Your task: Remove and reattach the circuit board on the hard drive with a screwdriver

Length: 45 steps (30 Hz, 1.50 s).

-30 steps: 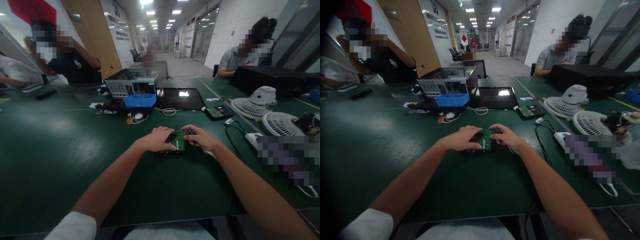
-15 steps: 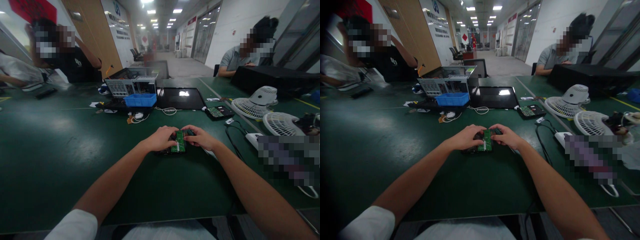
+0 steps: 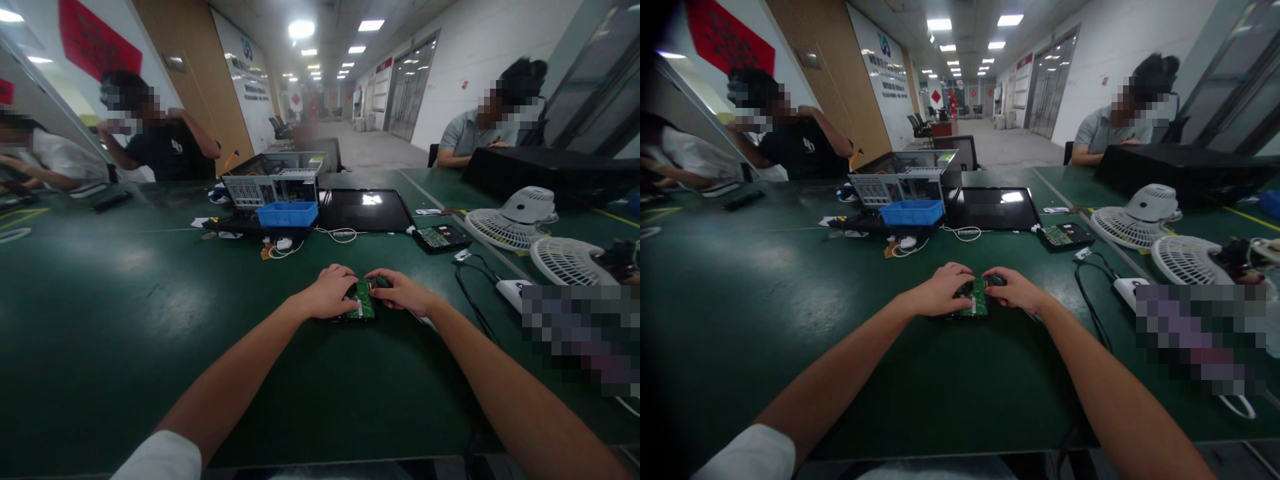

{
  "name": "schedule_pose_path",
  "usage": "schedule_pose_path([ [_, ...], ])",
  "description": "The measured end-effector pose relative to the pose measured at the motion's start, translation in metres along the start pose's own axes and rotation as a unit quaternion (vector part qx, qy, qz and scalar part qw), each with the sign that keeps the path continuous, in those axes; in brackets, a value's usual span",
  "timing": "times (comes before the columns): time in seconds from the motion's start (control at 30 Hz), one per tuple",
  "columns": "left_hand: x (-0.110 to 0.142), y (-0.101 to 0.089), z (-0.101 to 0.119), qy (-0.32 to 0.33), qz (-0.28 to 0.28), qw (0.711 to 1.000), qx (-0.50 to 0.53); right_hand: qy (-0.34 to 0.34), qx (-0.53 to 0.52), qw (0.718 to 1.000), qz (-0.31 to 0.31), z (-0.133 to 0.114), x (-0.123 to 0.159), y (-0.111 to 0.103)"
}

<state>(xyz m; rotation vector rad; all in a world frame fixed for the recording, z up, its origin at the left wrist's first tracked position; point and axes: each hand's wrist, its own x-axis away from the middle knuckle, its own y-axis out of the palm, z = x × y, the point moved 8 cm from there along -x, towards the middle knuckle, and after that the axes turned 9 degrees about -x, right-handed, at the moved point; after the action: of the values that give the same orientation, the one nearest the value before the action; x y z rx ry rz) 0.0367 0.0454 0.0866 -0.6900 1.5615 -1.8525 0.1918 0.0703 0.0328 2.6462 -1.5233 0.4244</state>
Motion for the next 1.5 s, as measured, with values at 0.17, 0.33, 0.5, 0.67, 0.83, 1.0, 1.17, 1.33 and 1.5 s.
schedule_pose_path([
  [0.17,0.003,-0.001,0.015,0.043,-0.016,0.999,-0.016,-0.002,0.004,1.000,0.001,0.002,0.000,0.000],
  [0.33,0.011,-0.004,0.029,0.034,-0.006,0.997,-0.062,-0.003,0.006,1.000,-0.004,0.003,0.002,0.001],
  [0.5,0.023,0.003,0.049,0.020,0.039,0.992,-0.118,-0.012,0.010,1.000,-0.003,-0.001,0.006,0.002],
  [0.67,0.031,0.020,0.057,-0.005,0.103,0.980,-0.168,-0.007,-0.007,1.000,0.009,-0.005,0.010,0.005],
  [0.83,0.037,0.032,0.060,-0.007,0.157,0.967,-0.200,0.008,0.020,1.000,0.000,0.000,0.008,0.007],
  [1.0,0.043,0.034,0.067,0.025,0.164,0.963,-0.212,0.017,0.037,0.999,0.005,0.003,0.005,0.010],
  [1.17,0.055,0.037,0.067,0.007,0.129,0.969,-0.211,0.010,0.001,1.000,0.028,0.003,0.000,0.007],
  [1.33,0.071,0.043,0.067,0.021,0.146,0.967,-0.208,-0.036,-0.072,0.985,0.150,0.006,-0.016,-0.030],
  [1.5,0.067,0.039,0.061,0.018,0.192,0.961,-0.200,-0.017,0.022,0.986,0.167,0.007,-0.033,-0.048],
])
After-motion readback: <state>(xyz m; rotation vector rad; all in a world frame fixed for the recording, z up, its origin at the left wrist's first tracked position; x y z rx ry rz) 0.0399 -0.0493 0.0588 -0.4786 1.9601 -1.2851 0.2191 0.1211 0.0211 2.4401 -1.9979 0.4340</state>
